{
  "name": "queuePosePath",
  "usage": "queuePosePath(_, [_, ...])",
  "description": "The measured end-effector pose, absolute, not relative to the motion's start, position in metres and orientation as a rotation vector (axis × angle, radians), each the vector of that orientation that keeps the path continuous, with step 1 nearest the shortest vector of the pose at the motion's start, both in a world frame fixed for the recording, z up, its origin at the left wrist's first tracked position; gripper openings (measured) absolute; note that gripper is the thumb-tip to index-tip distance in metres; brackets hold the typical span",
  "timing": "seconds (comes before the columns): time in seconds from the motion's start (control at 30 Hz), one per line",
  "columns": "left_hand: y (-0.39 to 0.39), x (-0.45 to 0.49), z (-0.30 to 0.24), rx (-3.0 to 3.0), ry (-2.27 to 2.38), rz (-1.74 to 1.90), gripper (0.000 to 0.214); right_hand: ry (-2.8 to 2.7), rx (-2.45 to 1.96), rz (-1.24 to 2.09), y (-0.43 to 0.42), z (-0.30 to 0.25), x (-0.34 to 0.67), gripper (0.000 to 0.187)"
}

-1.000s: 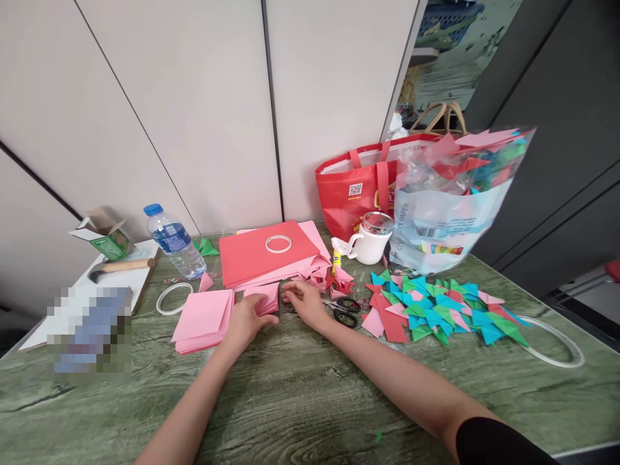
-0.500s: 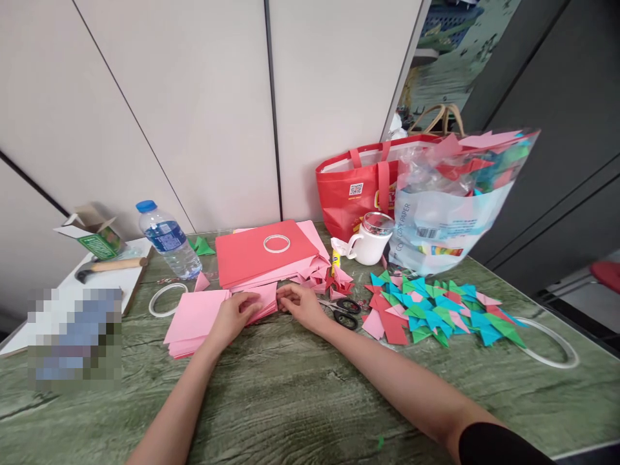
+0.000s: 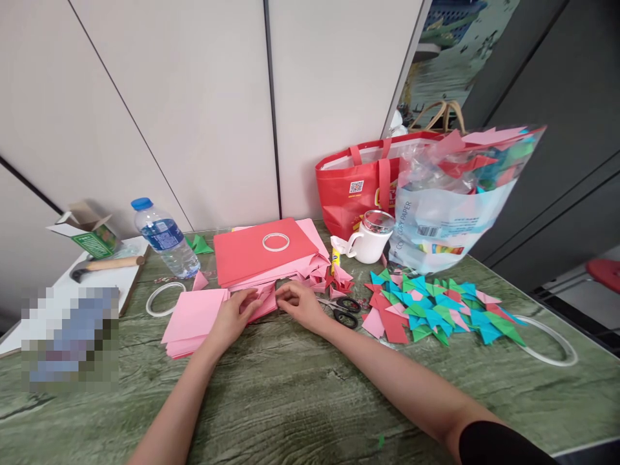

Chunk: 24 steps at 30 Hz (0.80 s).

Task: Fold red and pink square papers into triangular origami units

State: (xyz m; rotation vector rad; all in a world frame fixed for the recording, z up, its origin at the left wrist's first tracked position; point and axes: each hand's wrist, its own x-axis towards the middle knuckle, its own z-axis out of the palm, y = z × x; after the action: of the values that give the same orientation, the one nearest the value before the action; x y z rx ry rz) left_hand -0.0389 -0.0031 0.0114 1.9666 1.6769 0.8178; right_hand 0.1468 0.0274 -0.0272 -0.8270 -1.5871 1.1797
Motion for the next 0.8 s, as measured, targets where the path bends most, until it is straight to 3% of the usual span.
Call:
queuePosePath(0.17, [-0.0062,-0.0363,0.014,2.032,1.71,0.746,0.046,-1.541,-0.879,1.229,0.0296,-0.0299,0.1457,0.014])
queuePosePath(0.4, [-0.007,-0.0359,0.0171,2.056,1.689,0.745,0.037,-1.51,-0.857,1.331,0.0305,-0.0309,0.1457,0.014])
queuePosePath(0.6, [-0.0066,-0.0371,0.0127,2.132,1.725,0.809,0.049,-1.548,-0.854,1.322,0.0289,-0.0288,0.1457,0.009])
queuePosePath(0.8, [-0.0088,-0.0401,0.0106,2.352,1.577,0.698,0.038,-1.586,-0.859,1.297,0.0289,-0.0282,0.1452,0.006])
